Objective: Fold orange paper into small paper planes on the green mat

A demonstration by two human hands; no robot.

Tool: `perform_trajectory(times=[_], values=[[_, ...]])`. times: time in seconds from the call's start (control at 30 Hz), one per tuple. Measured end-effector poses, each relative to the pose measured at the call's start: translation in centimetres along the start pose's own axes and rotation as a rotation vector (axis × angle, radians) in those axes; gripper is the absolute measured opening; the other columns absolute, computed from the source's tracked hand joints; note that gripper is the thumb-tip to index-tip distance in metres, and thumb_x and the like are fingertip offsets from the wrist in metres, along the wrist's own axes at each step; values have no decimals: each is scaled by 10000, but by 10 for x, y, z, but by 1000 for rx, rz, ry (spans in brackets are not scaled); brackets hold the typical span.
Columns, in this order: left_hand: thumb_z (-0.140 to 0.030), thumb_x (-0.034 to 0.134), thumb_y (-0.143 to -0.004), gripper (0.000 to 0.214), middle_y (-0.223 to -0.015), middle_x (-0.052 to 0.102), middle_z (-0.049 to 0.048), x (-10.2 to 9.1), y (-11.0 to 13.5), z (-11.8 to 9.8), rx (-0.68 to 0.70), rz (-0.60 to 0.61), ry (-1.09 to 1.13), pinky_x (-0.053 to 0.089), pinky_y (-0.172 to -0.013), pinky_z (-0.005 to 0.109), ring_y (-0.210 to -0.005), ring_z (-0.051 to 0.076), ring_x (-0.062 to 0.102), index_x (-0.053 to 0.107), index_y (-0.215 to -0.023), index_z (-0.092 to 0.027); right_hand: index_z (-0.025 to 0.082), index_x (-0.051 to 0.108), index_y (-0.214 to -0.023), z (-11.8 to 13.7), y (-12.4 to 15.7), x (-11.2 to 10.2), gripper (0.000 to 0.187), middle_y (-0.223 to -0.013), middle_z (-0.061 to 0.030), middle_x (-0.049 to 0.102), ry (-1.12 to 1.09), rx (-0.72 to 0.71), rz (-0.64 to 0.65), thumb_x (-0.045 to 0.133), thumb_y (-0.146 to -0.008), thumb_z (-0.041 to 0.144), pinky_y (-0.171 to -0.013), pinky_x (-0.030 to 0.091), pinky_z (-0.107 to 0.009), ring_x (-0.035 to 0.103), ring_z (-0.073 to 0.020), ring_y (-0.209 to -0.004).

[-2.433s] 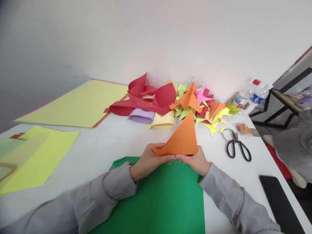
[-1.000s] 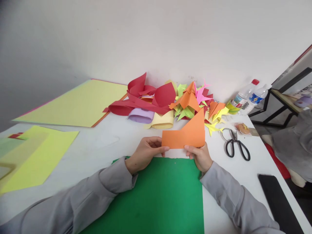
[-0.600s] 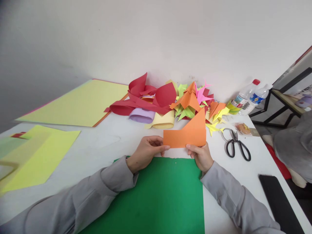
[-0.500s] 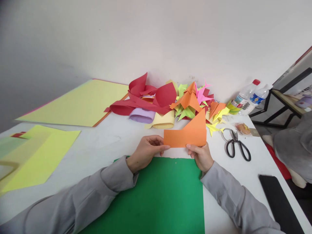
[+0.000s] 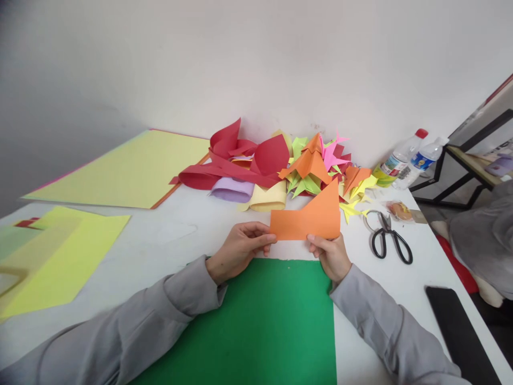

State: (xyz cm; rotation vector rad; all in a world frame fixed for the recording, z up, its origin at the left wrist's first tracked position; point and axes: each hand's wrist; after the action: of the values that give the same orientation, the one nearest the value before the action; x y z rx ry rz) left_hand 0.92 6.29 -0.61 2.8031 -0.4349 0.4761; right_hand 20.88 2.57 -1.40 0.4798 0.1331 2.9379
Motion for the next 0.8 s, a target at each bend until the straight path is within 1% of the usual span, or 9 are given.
perform_trajectory(times=[0.13,0.23,0.27,0.33,0.4,0.43,0.57,0.7,0.8], values=[[-336,861,-476,355,-452,572,-30,-1,-1,-1,9,-31,40,396,-382,188,-372,64,482,587,-572,-132,168,604,-488,-1,-1,-1,238,-416,31,549,-5,-14,-1,797,-591,263,-380,317,-211,371,-52,-359],[-427,831,-520,387,-497,590,-14,0,1,-3,-15,-14,144,406,-397,195,-391,64,490,588,-587,-133,176,618,-541,1,-1,-1,227,-443,33,562,-14,-37,20,796,-608,299,-401,336,-217,388,-61,-379],[-444,826,-521,396,-520,601,-10,1,3,-3,-29,20,171,426,-418,206,-409,72,507,601,-615,-133,178,622,-551,1,0,0,232,-450,31,565,-8,-43,32,797,-612,316,-404,339,-219,395,-65,-384],[-411,844,-492,397,-577,625,-1,6,7,-2,-43,125,166,468,-479,232,-462,90,543,632,-676,-132,178,622,-550,3,1,1,263,-458,27,567,15,-49,59,799,-616,361,-406,346,-222,405,-69,-389],[-339,854,-485,358,-627,640,6,11,11,1,-20,223,88,490,-538,252,-507,99,559,651,-688,-126,174,625,-533,4,2,3,305,-456,24,559,49,-57,97,791,-629,411,-413,355,-225,410,-71,-392],[-328,845,-508,330,-641,642,8,14,13,3,-2,244,53,493,-557,259,-520,101,559,656,-688,-125,171,630,-526,4,3,3,321,-453,23,554,68,-66,120,783,-642,429,-420,360,-226,413,-72,-395],[-354,779,-632,259,-701,657,20,21,16,10,87,229,-11,500,-596,276,-596,126,572,669,-727,-139,167,665,-548,0,8,7,304,-489,9,586,158,-102,175,756,-705,411,-462,394,-225,465,-83,-439],[-396,694,-728,260,-647,634,12,24,18,11,189,200,-120,498,-623,276,-627,143,579,625,-642,-161,171,678,-591,-9,14,15,279,-572,-22,651,185,-102,240,729,-746,397,-468,426,-231,557,-116,-502],[-404,666,-747,294,-626,630,8,23,18,13,220,130,-193,500,-647,266,-627,141,585,593,-587,-169,170,682,-598,-12,16,19,257,-563,-14,645,203,-111,193,735,-742,376,-451,428,-224,553,-111,-487]])
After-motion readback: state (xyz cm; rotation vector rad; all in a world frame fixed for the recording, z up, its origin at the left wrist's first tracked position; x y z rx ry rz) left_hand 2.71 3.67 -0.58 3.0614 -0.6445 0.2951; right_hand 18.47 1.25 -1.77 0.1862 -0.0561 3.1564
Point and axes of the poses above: each hand's wrist, its own y-axis away from the middle knuckle, its own x-axis out of the palm, z = x × y
